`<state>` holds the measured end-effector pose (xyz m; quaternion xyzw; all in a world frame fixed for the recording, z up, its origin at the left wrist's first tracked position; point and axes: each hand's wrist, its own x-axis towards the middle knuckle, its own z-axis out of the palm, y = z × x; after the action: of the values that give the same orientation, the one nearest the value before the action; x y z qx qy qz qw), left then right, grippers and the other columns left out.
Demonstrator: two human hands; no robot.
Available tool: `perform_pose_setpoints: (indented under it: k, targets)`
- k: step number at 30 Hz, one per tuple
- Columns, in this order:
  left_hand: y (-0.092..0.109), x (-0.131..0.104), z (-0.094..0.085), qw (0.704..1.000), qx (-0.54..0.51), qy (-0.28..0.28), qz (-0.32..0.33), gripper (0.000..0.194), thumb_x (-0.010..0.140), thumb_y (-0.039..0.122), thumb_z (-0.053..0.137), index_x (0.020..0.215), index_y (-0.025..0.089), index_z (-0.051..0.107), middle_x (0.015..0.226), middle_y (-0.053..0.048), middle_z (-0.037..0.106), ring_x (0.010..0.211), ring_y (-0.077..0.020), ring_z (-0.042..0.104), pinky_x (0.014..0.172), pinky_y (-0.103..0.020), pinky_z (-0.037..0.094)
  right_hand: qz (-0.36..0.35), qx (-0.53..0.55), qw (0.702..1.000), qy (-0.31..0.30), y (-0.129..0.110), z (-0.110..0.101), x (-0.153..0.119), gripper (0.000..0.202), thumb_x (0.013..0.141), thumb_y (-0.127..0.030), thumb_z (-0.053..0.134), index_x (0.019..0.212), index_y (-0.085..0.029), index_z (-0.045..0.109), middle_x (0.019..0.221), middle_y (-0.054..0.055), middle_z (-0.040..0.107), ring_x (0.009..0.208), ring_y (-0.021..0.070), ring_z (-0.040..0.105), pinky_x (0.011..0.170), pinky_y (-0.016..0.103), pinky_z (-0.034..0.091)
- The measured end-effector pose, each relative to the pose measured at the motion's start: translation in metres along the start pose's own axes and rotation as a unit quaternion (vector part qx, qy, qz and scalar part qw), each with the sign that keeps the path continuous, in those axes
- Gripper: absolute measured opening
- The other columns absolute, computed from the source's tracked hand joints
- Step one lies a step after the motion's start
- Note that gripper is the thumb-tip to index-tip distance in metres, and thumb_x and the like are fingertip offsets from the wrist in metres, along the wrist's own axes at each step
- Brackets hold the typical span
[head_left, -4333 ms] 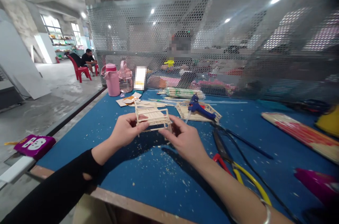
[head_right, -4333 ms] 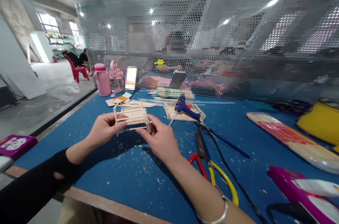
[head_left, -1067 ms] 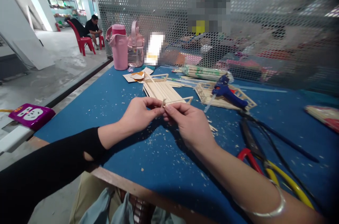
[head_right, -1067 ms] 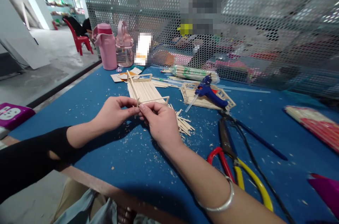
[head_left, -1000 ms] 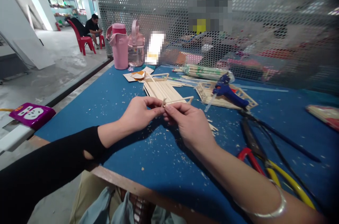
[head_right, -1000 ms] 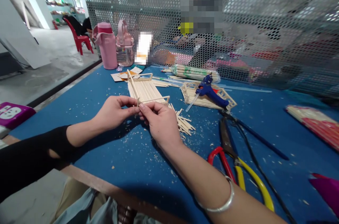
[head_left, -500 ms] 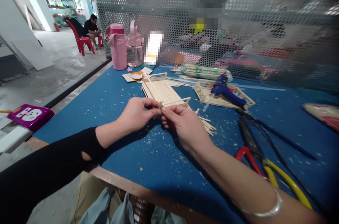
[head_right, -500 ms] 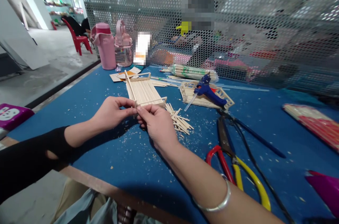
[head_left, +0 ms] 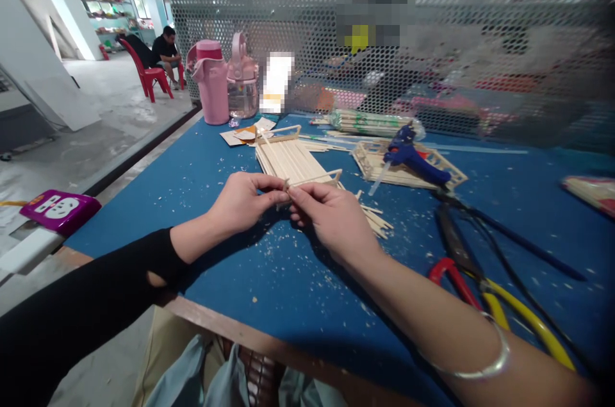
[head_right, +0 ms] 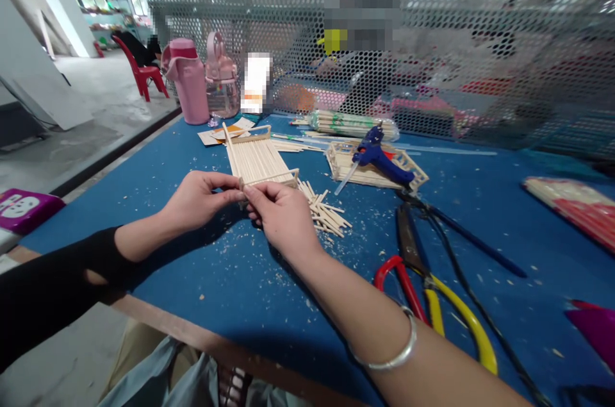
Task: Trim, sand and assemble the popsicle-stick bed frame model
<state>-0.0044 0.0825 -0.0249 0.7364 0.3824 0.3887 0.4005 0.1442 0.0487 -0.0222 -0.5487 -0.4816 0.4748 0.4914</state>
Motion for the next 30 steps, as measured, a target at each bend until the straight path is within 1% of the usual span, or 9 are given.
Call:
perform_pose_setpoints:
  k: [4, 7, 12, 19, 23, 26, 30]
  targets:
    - [0.000, 0.000, -0.002, 1.000, 0.022, -0.004, 0.014, 0.018, 0.078, 0.025, 0.062, 0.087, 0.015, 0.074, 0.084, -0.005, 0.074, 0.076, -0.0174, 0.064, 0.074, -0.030, 0.047, 0.069, 0.040, 0.997, -0.013, -0.005, 0.002, 0.002, 0.020, 0.070, -0.031, 0.071, 0.061, -0.017, 0.060, 0.044, -0.006, 0.052, 0.037, 0.0052, 0.046, 0.035, 0.017, 0.034]
    - [0.001, -0.001, -0.002, 0.999, 0.033, -0.002, 0.023, 0.019, 0.079, 0.026, 0.062, 0.088, 0.016, 0.074, 0.084, -0.005, 0.074, 0.076, -0.0168, 0.063, 0.074, -0.029, 0.046, 0.090, 0.057, 0.994, -0.025, -0.007, 0.001, 0.004, 0.021, 0.074, -0.028, 0.068, 0.059, -0.016, 0.059, 0.044, -0.005, 0.053, 0.036, 0.0047, 0.045, 0.034, 0.016, 0.033]
    - [0.002, -0.002, -0.002, 0.998, 0.051, 0.004, 0.032, 0.020, 0.080, 0.028, 0.061, 0.088, 0.015, 0.074, 0.083, -0.005, 0.073, 0.075, -0.0160, 0.062, 0.073, -0.029, 0.045, 0.088, 0.063, 0.992, -0.062, -0.007, -0.006, 0.006, 0.020, 0.073, -0.027, 0.069, 0.059, -0.015, 0.061, 0.050, -0.001, 0.058, 0.038, 0.0053, 0.048, 0.032, 0.016, 0.034]
    - [-0.001, 0.001, -0.004, 0.998, 0.051, -0.009, 0.036, 0.021, 0.080, 0.030, 0.060, 0.087, 0.015, 0.073, 0.080, -0.005, 0.072, 0.071, -0.0143, 0.060, 0.071, -0.028, 0.044, 0.049, 0.070, 0.996, -0.039, -0.007, -0.009, 0.006, 0.009, 0.070, -0.022, 0.069, 0.064, -0.017, 0.064, 0.050, -0.004, 0.058, 0.039, 0.0049, 0.049, 0.034, 0.016, 0.035]
    - [-0.001, 0.001, -0.004, 0.997, 0.065, -0.014, 0.044, 0.021, 0.081, 0.029, 0.059, 0.086, 0.014, 0.073, 0.080, -0.005, 0.072, 0.071, -0.0141, 0.059, 0.071, -0.028, 0.043, 0.042, 0.066, 0.996, -0.037, -0.006, -0.007, 0.007, 0.008, 0.069, -0.021, 0.069, 0.064, -0.016, 0.065, 0.051, -0.003, 0.060, 0.038, 0.0047, 0.049, 0.034, 0.016, 0.036]
    - [0.000, 0.000, -0.004, 0.997, 0.061, -0.011, 0.044, 0.021, 0.081, 0.030, 0.059, 0.084, 0.014, 0.073, 0.078, -0.004, 0.071, 0.069, -0.0139, 0.059, 0.070, -0.028, 0.043, 0.039, 0.064, 0.997, -0.034, -0.006, -0.006, 0.008, 0.007, 0.070, -0.020, 0.069, 0.065, -0.016, 0.066, 0.051, -0.003, 0.060, 0.039, 0.0050, 0.051, 0.035, 0.015, 0.038]
    - [0.001, 0.000, -0.003, 0.999, 0.046, -0.001, 0.026, 0.019, 0.079, 0.029, 0.061, 0.083, 0.015, 0.073, 0.076, -0.004, 0.071, 0.068, -0.0143, 0.058, 0.069, -0.029, 0.043, 0.033, 0.061, 0.997, -0.033, -0.004, -0.006, 0.008, 0.008, 0.070, -0.018, 0.069, 0.064, -0.016, 0.066, 0.052, -0.003, 0.061, 0.041, 0.0050, 0.052, 0.037, 0.015, 0.040]
